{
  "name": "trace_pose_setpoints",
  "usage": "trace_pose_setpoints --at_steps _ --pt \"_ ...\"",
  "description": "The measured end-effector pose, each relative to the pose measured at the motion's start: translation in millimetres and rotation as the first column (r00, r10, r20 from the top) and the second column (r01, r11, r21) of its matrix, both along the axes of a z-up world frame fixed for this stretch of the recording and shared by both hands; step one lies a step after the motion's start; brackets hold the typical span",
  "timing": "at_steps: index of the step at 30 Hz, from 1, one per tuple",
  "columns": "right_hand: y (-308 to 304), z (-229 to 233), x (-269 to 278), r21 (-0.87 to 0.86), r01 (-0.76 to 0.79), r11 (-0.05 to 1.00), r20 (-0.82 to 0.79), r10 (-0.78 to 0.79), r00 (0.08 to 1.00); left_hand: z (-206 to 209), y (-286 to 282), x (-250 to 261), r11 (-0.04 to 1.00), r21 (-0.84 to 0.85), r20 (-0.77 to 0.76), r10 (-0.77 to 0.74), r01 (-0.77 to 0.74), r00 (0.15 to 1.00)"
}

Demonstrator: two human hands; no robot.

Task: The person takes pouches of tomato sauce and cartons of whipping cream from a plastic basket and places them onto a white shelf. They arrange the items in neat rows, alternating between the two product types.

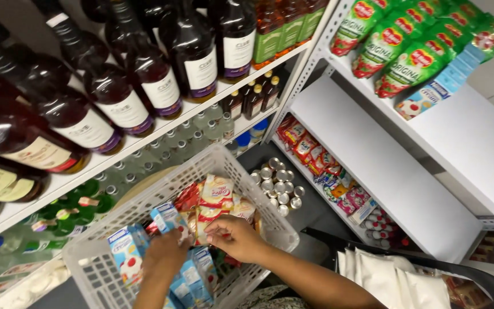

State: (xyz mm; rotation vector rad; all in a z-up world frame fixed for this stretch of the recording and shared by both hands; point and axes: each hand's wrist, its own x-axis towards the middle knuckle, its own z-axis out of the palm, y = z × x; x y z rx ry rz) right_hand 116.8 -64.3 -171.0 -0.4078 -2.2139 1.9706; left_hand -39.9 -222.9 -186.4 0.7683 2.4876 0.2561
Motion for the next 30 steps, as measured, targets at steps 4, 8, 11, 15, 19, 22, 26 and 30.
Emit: trace_pose_setpoints --at_steps 4,8,11,15,19,22,26,30 --pt "-16 -17 -5 0.075 -0.007 0.997 0.091 0.0 0.996 9 6 22 0.938 -0.342 0.139 0.105 -0.052 0.985" --pt "-15 -26 -4 0.098 0.013 0.995 0.116 -0.024 0.993 -24 2 31 0.954 -0.298 0.131 0.075 -0.033 0.989" --pt "-12 -29 -1 0.129 0.05 0.99 0.109 -0.064 0.992 -54 -4 27 0.973 -0.223 0.1 0.08 -0.056 0.992" --pt "-4 -25 9 0.025 0.086 0.996 0.118 -0.089 0.989 9 -5 24 0.997 -0.076 0.212 -0.004 0.02 0.977" --pt "13 1 23 -0.107 0.066 0.992 0.207 -0.042 0.977 52 -5 23 0.904 0.416 0.115 -0.163 0.101 0.98" --pt "22 27 34 -0.011 0.006 1.0 0.124 -0.005 0.992 96 7 24 0.802 0.58 0.001 -0.179 0.146 0.984" --pt "15 82 45 0.385 0.14 0.912 -0.107 -0.107 0.989 153 41 32 0.766 0.642 0.003 -0.03 0.021 1.0" --pt "7 95 52 0.452 0.317 0.834 -0.209 -0.246 0.946 187 79 50 0.721 0.693 0.064 -0.033 -0.021 0.997"
